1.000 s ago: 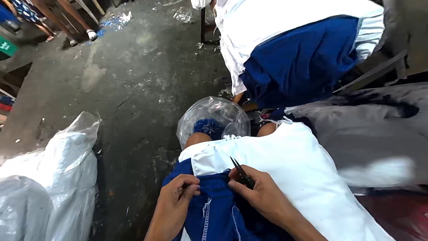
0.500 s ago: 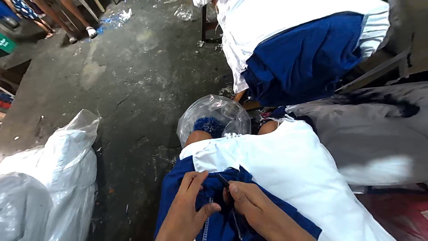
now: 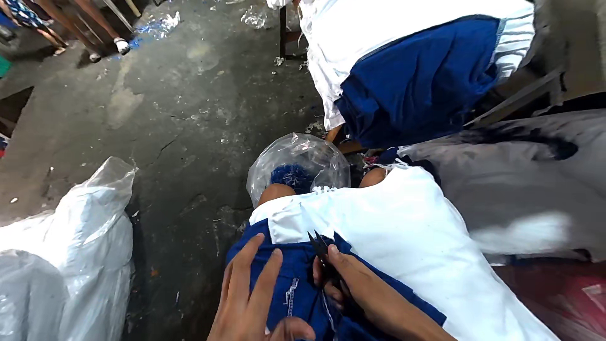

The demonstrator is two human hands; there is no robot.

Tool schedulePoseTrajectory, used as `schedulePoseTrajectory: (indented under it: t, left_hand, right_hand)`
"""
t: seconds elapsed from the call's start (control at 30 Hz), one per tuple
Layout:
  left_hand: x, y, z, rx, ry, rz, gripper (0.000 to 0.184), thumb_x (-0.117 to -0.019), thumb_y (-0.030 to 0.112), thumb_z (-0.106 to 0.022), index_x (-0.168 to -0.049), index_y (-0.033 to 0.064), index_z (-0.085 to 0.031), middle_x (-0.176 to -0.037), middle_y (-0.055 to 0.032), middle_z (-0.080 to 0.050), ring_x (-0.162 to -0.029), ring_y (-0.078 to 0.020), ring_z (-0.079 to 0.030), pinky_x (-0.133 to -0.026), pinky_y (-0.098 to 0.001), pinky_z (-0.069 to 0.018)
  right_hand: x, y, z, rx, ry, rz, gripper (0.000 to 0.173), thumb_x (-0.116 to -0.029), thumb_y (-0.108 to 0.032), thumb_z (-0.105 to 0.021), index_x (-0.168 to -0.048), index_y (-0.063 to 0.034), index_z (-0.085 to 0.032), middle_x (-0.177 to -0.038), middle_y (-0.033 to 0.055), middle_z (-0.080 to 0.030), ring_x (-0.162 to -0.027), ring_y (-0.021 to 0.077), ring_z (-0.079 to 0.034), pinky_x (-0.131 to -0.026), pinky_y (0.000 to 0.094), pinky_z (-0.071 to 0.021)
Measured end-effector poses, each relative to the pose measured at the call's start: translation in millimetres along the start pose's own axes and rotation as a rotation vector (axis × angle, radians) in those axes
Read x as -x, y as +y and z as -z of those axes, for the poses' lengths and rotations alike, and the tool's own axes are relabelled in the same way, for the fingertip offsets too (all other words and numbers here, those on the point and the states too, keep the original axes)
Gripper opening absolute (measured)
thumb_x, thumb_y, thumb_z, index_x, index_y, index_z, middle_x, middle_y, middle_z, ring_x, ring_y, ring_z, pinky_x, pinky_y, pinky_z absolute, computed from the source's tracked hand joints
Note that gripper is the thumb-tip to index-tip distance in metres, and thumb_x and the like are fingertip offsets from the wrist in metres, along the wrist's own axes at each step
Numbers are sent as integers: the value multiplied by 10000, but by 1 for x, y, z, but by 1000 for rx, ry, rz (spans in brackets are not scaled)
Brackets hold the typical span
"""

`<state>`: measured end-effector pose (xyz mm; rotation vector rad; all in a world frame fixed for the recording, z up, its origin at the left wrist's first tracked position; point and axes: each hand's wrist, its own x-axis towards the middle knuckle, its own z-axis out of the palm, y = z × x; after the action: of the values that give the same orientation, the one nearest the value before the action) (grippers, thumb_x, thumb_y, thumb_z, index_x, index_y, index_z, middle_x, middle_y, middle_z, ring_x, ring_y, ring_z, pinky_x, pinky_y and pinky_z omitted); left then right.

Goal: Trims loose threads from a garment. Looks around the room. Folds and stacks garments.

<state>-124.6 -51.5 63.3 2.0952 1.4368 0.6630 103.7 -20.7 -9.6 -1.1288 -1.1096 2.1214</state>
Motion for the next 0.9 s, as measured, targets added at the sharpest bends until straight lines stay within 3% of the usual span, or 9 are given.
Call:
schedulePoseTrajectory:
  t: [0.13,0.17,0.27,0.4,0.47,0.6,0.7,0.8,0.9]
  left_hand:
    - [6,17,-5,261,129,-141,546,-1018,603,-470,-1265,140,-618,-1385,-61,-530,-1300,-69,-515,-1059,-244,-461]
    - [5,15,-9,359,111,-189,560,-1024,601,-457,-1270,124,-613,-1376,-48,-535,-1280,-53,-530,-1042,-231,-480]
    - [0,-3,-24,379,8,-275,669,-1004,648,-451,-1348,87,-569,-1380,-127,-546,-1281,-127,-545,-1055,-269,-478]
    - [-7,-40,-43,-95,-106,-259,504,-989,527,-575,-1414,257,-587,-1386,-165,-594,-1280,-339,-579,-1016,-487,-517]
    - [-9,-59,-49,-115,-167,-227,456,-967,449,-621,-1399,302,-617,-1416,-150,-576,-1286,-382,-547,-1006,-559,-490]
    - [-19,-62,-41,-69,-242,-246,287,-999,303,-587,-1252,238,-705,-1362,-148,-603,-1238,-358,-577,-937,-549,-507]
    - [-24,-66,-31,6,-240,-210,237,-1014,187,-557,-1168,127,-727,-1312,-123,-643,-1213,-258,-614,-1015,-415,-520]
    - [-23,-67,-23,30,-155,-159,306,-998,72,-471,-1194,76,-706,-1281,-106,-662,-1206,-207,-633,-1017,-368,-537]
    - [-18,-59,-14,43,-62,-139,329,-1016,120,-444,-1224,61,-692,-1311,-118,-667,-1255,-224,-615,-1055,-443,-492]
  right_hand:
    - [-2,1,1,-116,3,-38,553,-1092,-430,-97,-1005,-147,-565,-823,-46,-582,-575,26,-514,-535,186,-472]
    - [-2,0,0,-148,8,-50,552,-1094,-423,-94,-999,-148,-562,-819,-47,-579,-579,25,-513,-538,184,-470]
    - [-2,-2,-2,-226,31,-76,552,-1100,-406,-88,-978,-150,-561,-776,-51,-574,-573,27,-519,-538,180,-471]
    - [-2,0,0,-233,40,-80,567,-1100,-422,-78,-980,-150,-560,-797,-39,-569,-596,47,-509,-547,199,-455]
    - [-3,1,0,-235,34,-86,585,-1097,-428,-70,-989,-142,-569,-819,-26,-574,-604,56,-515,-552,206,-461]
    - [-4,0,1,-238,33,-98,589,-1097,-422,-61,-992,-141,-568,-829,-25,-579,-604,50,-516,-551,198,-456]
    - [-4,1,2,-241,14,-87,585,-1095,-426,-69,-998,-139,-570,-844,-17,-582,-609,55,-517,-553,200,-456]
    - [-4,1,3,-235,11,-85,583,-1096,-425,-71,-998,-136,-567,-844,-15,-585,-599,52,-518,-545,197,-459]
    - [-5,0,3,-207,11,-95,588,-1096,-424,-63,-990,-139,-565,-841,-25,-587,-594,47,-521,-548,197,-466]
